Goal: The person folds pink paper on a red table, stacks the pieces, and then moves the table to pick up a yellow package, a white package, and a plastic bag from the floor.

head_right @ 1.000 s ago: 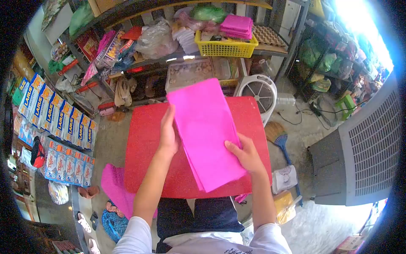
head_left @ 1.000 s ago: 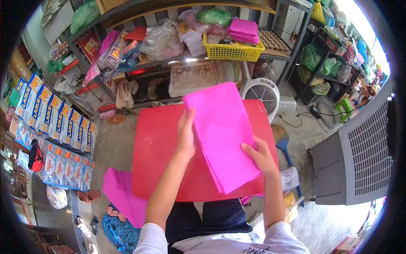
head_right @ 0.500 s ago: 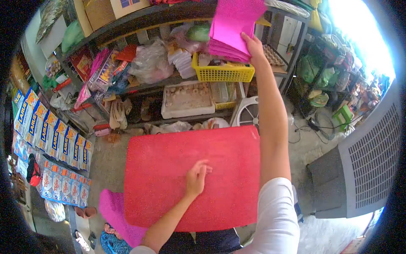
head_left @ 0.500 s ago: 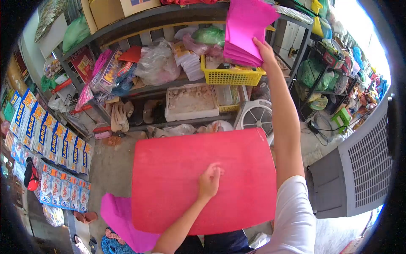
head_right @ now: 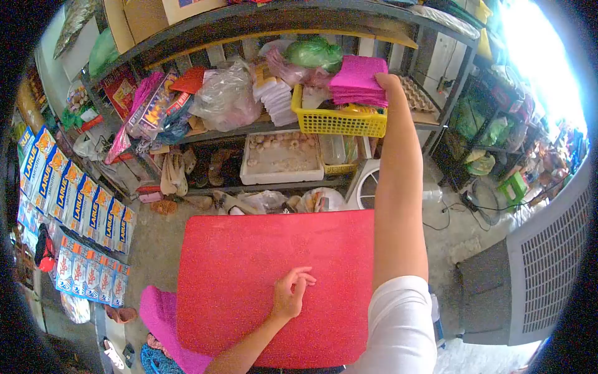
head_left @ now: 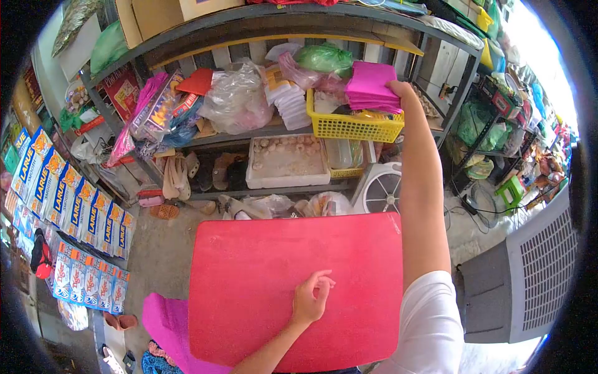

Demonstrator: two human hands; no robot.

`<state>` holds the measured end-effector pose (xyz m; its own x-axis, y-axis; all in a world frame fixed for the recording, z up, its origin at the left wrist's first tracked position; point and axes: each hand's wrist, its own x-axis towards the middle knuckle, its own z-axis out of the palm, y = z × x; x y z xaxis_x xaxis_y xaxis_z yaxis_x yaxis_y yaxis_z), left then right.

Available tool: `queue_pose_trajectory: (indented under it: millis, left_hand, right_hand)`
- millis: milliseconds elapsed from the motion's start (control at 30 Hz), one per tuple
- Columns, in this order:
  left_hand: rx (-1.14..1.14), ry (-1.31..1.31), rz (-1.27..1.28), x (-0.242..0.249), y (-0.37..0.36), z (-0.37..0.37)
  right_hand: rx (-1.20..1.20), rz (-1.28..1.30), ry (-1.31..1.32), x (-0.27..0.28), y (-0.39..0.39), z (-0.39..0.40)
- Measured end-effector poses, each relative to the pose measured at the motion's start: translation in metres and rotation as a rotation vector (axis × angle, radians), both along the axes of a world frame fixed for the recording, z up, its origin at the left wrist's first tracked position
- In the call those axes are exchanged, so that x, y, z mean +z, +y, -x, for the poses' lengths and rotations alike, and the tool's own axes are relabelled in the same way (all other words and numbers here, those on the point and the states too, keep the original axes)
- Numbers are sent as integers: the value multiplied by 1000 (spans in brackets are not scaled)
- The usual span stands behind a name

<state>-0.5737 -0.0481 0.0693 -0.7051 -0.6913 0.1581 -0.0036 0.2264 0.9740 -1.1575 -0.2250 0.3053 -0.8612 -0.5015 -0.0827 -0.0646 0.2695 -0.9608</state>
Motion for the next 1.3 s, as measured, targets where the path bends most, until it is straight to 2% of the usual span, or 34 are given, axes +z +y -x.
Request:
queue_pose_trajectory:
  millis: [100,200,300,400,500,600,700,900,1100,1200,1300]
  left_hand:
    - [13,-16,-1,6,3,0]
    - [21,-15,12,7,3,0]
    - [28,3,20,5,4,0]
    - [27,19,7,3,4,1]
    - [20,24,7,6,4,2]
    - [21,6,40,8,4,0]
    - [24,-2,17,9,3,1]
    - [10,-1,15,3,4,0]
    - [18,-16,22,10,4,-1]
    - [21,-2,15,9,3,0]
    - [27,-22,14,11,3,-3]
  right_hand:
    - [-36,147,-17,-4,2,-2]
    - [62,564,-85,-13,6,10]
    - [22,720,58,-13,22,-33]
    - [-185,257,809,-47,41,-45]
    - [-303,-8,1466,-57,76,-126]
    - [-12,-183,1777,-57,85,-129]
    - [145,-435,1837,-44,78,-121]
    - [161,-591,1933,-34,63,-105]
    - [-33,-644,1717,-31,14,-94]
    - [-99,-533,1592,-37,-1,-86]
    - [-70,-577,1596,-43,4,-90]
